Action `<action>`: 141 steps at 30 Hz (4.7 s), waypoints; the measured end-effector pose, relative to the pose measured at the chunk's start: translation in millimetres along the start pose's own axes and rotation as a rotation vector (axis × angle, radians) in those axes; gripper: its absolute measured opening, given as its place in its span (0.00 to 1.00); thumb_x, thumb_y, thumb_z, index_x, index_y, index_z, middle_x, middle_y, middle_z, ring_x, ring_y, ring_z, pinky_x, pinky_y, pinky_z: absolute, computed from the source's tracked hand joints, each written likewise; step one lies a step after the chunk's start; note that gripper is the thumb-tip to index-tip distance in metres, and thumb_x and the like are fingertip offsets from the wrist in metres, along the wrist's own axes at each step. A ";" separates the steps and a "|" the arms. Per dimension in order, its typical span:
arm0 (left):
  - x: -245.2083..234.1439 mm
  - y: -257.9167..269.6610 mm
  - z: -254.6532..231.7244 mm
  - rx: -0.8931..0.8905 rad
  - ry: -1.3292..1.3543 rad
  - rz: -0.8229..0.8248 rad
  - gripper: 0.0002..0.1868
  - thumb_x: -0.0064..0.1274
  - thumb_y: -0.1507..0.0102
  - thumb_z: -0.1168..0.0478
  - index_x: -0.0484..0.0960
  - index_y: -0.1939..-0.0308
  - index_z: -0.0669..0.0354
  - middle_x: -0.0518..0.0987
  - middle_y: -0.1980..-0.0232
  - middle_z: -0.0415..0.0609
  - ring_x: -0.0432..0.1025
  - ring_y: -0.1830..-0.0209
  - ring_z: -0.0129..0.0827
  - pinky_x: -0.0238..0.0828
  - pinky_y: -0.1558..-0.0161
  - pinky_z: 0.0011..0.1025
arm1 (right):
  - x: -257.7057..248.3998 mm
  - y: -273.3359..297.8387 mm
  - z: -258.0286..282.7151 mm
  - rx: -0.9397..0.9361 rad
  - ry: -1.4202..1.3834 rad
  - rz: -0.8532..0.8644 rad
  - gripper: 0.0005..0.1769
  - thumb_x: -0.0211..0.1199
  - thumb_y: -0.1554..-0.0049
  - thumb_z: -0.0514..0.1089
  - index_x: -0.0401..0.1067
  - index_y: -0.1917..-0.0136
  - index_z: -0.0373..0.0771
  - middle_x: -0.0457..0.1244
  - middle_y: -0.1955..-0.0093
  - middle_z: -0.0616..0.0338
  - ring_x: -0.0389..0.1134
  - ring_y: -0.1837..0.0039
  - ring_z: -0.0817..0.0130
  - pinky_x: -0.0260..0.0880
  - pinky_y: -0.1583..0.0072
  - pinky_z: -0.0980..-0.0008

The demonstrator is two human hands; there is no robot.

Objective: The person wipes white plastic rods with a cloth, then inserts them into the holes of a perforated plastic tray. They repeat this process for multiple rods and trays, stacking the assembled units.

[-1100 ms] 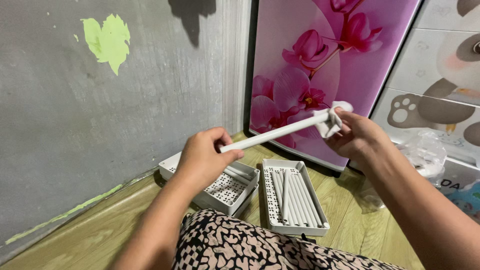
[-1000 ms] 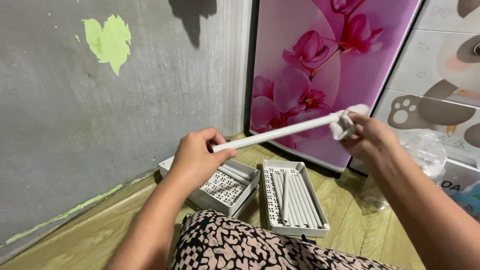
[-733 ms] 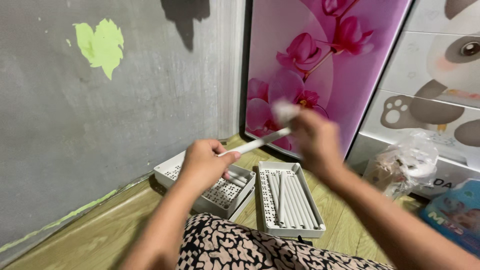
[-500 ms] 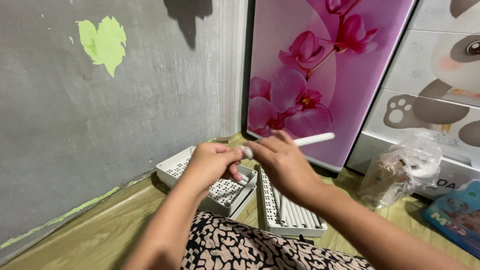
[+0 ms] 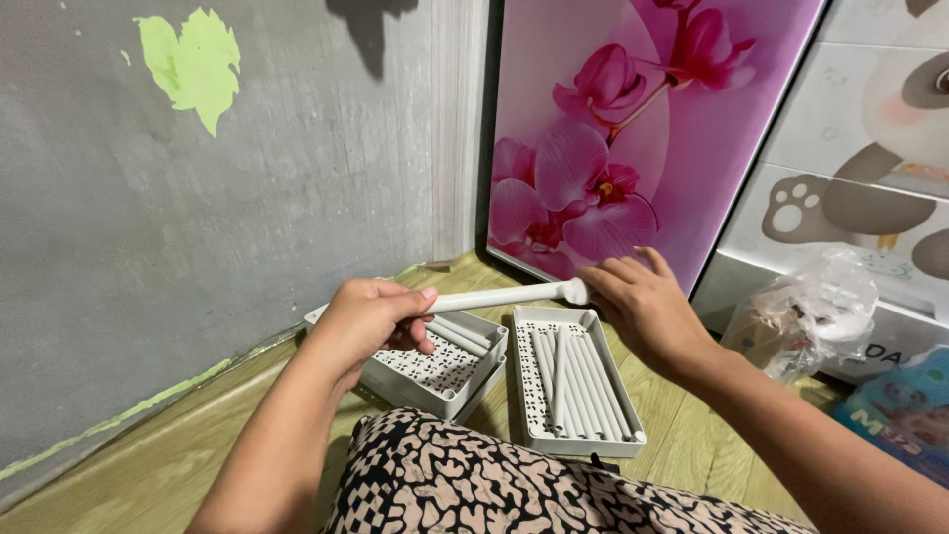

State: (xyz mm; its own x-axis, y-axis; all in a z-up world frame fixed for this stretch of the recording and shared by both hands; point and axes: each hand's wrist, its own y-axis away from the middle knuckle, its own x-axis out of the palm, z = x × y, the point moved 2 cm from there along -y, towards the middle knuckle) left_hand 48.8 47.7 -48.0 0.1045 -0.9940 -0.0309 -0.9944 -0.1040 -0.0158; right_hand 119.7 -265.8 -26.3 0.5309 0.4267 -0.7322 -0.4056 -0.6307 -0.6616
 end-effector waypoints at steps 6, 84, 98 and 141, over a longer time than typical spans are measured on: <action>2.5 -17.7 18.9 -0.082 0.068 -0.060 0.13 0.57 0.36 0.59 0.82 0.66 0.69 0.78 0.76 0.49 0.77 0.77 0.37 0.71 0.72 0.30 | 18.5 15.1 -29.2 0.397 -0.079 0.006 0.16 0.58 0.38 0.42 0.76 0.39 0.39 0.70 0.47 0.55 0.71 0.49 0.60 0.72 0.41 0.56; 51.9 -199.4 207.4 -0.681 0.537 -0.382 0.09 0.53 0.37 0.70 0.75 0.53 0.66 0.76 0.58 0.54 0.77 0.58 0.44 0.79 0.54 0.45 | 193.2 124.6 -46.1 1.703 -1.215 0.297 0.24 0.40 0.33 0.54 0.66 0.37 0.35 0.63 0.47 0.46 0.67 0.50 0.56 0.76 0.45 0.48; 66.1 -121.1 93.7 -0.327 0.598 -0.098 0.28 0.43 0.36 0.72 0.74 0.32 0.51 0.73 0.58 0.51 0.70 0.66 0.37 0.77 0.59 0.41 | 105.7 39.6 -16.0 1.685 -1.586 -0.098 0.16 0.36 0.30 0.45 0.58 0.42 0.31 0.60 0.45 0.44 0.67 0.46 0.57 0.74 0.39 0.46; 76.0 19.6 -77.2 0.265 0.100 -0.315 0.06 0.54 0.39 0.69 0.85 0.62 0.69 0.85 0.68 0.55 0.81 0.76 0.32 0.79 0.71 0.26 | -28.0 -24.3 29.2 0.084 -0.066 -0.210 0.14 0.61 0.42 0.36 0.76 0.43 0.36 0.70 0.46 0.52 0.71 0.44 0.57 0.59 0.31 0.47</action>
State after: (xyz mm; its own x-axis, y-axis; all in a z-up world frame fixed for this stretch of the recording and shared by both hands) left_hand 36.2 -32.4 26.5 0.3885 -0.9144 0.1134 -0.8749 -0.4047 -0.2659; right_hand 93.0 -243.5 5.6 0.5617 0.5859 -0.5841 -0.3535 -0.4683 -0.8097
